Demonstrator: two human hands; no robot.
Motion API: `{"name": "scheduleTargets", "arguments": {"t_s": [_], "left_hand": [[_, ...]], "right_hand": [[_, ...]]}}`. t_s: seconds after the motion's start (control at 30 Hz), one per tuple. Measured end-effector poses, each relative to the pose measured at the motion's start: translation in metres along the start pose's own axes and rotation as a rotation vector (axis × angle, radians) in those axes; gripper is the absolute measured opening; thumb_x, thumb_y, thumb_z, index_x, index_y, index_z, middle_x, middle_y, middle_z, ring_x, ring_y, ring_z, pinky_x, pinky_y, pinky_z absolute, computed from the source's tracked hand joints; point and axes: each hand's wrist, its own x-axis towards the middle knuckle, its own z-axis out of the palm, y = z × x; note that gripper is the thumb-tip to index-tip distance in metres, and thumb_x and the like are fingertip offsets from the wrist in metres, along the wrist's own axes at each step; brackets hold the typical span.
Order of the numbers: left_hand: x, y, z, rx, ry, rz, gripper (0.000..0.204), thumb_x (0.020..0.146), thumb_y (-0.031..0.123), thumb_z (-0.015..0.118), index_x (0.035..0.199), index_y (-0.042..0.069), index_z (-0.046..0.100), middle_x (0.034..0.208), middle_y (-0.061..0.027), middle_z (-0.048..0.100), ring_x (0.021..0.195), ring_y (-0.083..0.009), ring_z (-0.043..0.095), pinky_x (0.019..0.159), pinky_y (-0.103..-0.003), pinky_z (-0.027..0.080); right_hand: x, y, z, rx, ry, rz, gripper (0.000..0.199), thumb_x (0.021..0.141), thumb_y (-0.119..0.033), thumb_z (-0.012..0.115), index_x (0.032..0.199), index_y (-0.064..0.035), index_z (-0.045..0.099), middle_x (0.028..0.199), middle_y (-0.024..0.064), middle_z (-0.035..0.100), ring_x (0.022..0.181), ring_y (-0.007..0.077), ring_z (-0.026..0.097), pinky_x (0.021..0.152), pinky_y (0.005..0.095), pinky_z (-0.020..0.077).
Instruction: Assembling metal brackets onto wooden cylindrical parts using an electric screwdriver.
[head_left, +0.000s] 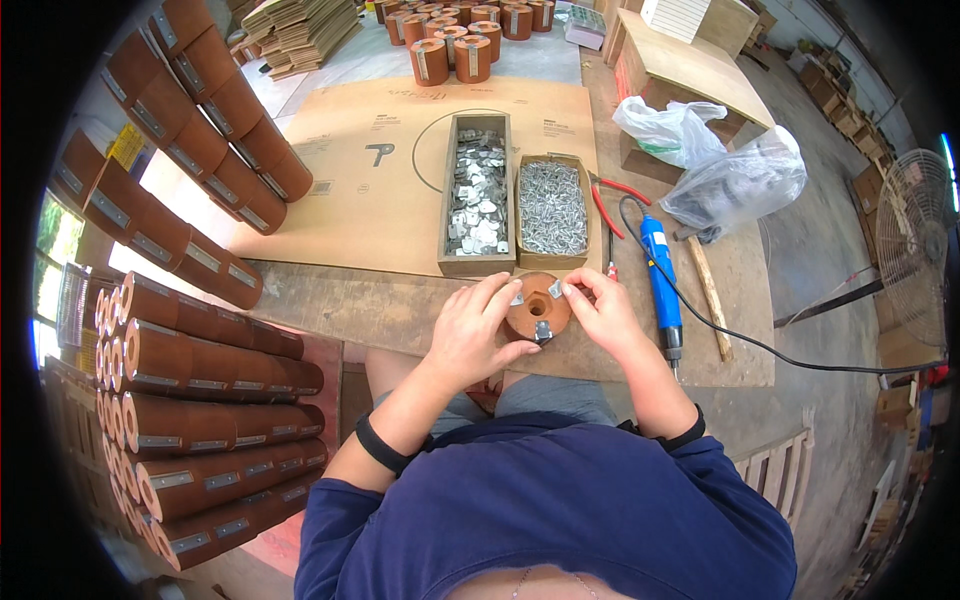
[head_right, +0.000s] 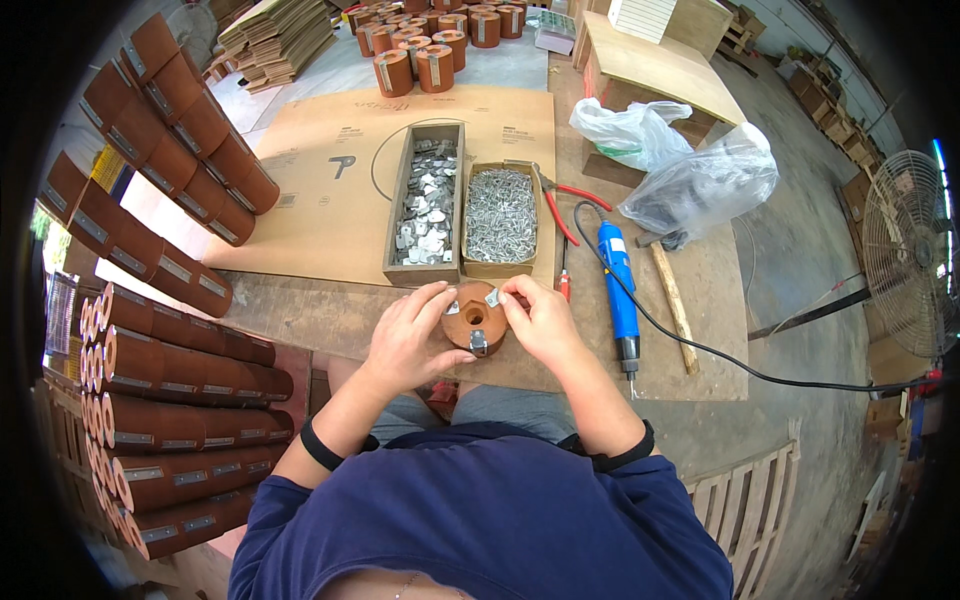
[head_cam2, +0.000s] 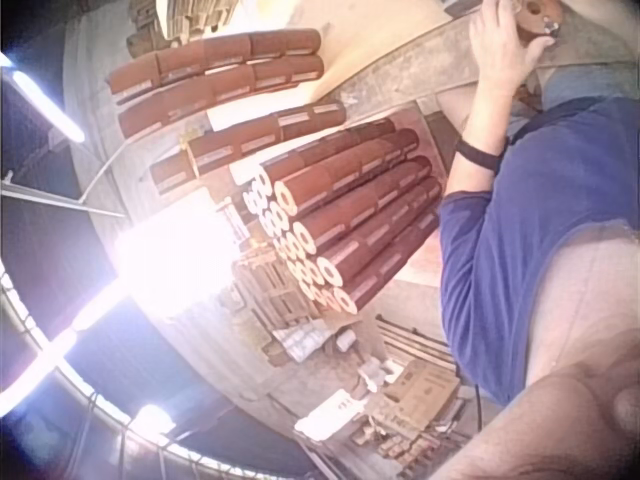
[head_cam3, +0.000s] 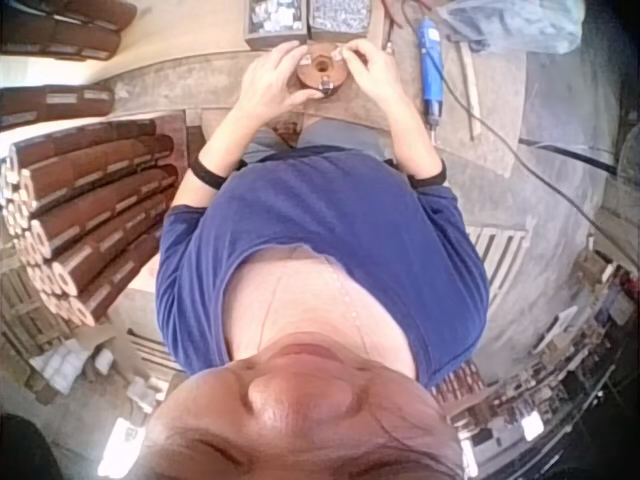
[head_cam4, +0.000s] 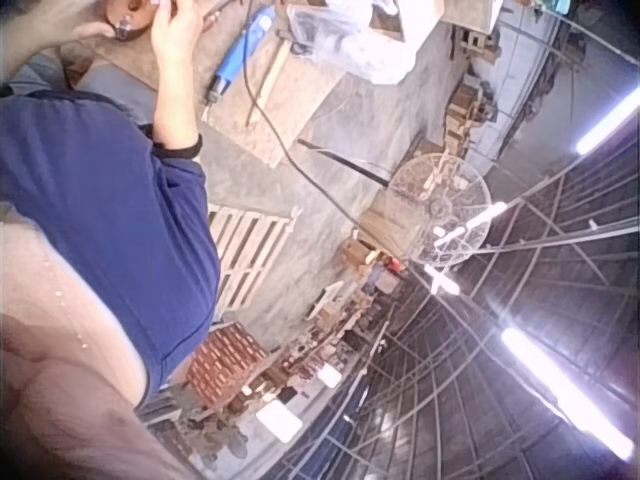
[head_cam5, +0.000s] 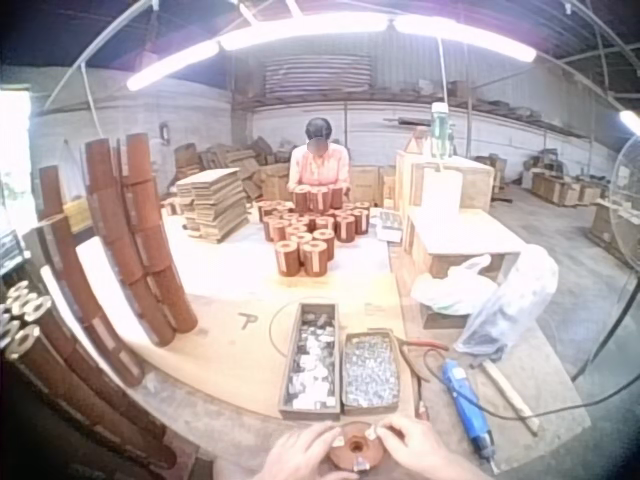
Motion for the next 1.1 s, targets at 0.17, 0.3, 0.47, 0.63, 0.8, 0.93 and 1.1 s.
{"name": "scheduleTargets", "arguments": {"t_s": [0.17, 0.3, 0.47, 0.63, 0.8, 0.93, 1.1], "left_hand": [[0.001, 0.003, 0.007, -0.205, 0.029, -0.061, 0.064, 0.064, 0.034, 0.074, 0.113, 0.001, 0.05, 0.11, -0.0155, 0.054, 0.094, -0.0301, 0.057, 0.078, -0.037, 0.047], [-0.004, -0.001, 0.012, -0.379, 0.072, -0.244, 0.046, 0.074, 0.02, 0.069, 0.11, -0.002, 0.051, 0.101, -0.0174, 0.058, 0.088, -0.0274, 0.06, 0.075, -0.034, 0.05], [-0.002, -0.006, 0.02, -0.486, 0.095, -0.297, 0.031, 0.079, 0.007, 0.061, 0.107, -0.004, 0.053, 0.096, -0.0165, 0.06, 0.083, -0.0226, 0.062, 0.074, -0.031, 0.051], [-0.003, -0.013, 0.031, -0.616, 0.104, -0.483, 0.024, 0.082, 0.004, 0.056, 0.105, -0.003, 0.055, 0.089, -0.0097, 0.061, 0.078, -0.0128, 0.059, 0.071, -0.026, 0.049], [0.0, -0.012, 0.033, -0.627, 0.136, -0.468, 0.022, 0.083, 0.004, 0.055, 0.103, -0.003, 0.055, 0.088, -0.0086, 0.061, 0.075, -0.0119, 0.058, 0.067, -0.024, 0.048], [-0.001, -0.009, 0.028, -0.63, 0.135, -0.504, 0.023, 0.082, 0.003, 0.055, 0.104, -0.002, 0.054, 0.097, -0.0117, 0.058, 0.081, -0.0158, 0.058, 0.069, -0.026, 0.048], [0.007, 0.008, 0.009, -0.347, 0.164, -0.202, 0.035, 0.072, 0.011, 0.066, 0.104, 0.002, 0.055, 0.11, -0.0161, 0.05, 0.099, -0.0292, 0.052, 0.085, -0.036, 0.043]], "right_hand": [[0.009, 0.009, -0.017, -0.068, 0.005, 0.003, 0.018, 0.081, -0.015, 0.059, 0.094, -0.0032, 0.058, 0.083, 0.0134, 0.06, 0.078, 0.0216, 0.06, 0.067, 0.0332, 0.0474], [0.013, 0.014, -0.031, -0.68, -0.025, 0.233, 0.038, 0.077, -0.019, 0.062, 0.113, -0.0108, 0.051, 0.105, 0.0199, 0.051, 0.104, 0.037, 0.048, 0.088, 0.0432, 0.0403], [0.005, 0.043, -0.027, -0.735, -0.179, 0.379, 0.052, 0.072, -0.02, 0.067, 0.119, -0.0155, 0.045, 0.105, 0.0188, 0.051, 0.098, 0.0357, 0.051, 0.086, 0.04, 0.0431], [0.003, 0.046, -0.027, -0.652, -0.126, 0.289, 0.049, 0.069, -0.011, 0.069, 0.112, -0.0145, 0.047, 0.096, 0.0147, 0.055, 0.093, 0.0318, 0.055, 0.082, 0.0386, 0.0447], [0.002, 0.03, -0.042, -0.505, 0.195, -0.059, 0.03, 0.068, -0.003, 0.068, 0.094, -0.0072, 0.055, 0.08, 0.0064, 0.057, 0.074, 0.0202, 0.058, 0.066, 0.0309, 0.047], [-0.001, -0.021, -0.053, -0.162, 0.29, 0.009, 0.026, 0.069, -0.002, 0.069, 0.091, -0.0057, 0.058, 0.071, -0.0018, 0.052, 0.069, 0.0091, 0.056, 0.059, 0.0222, 0.0443], [-0.011, -0.067, -0.061, 0.15, 0.387, -0.452, 0.03, 0.07, -0.001, 0.07, 0.097, -0.002, 0.058, 0.087, 0.0026, 0.05, 0.078, 0.0096, 0.057, 0.066, 0.0206, 0.0461]]}}
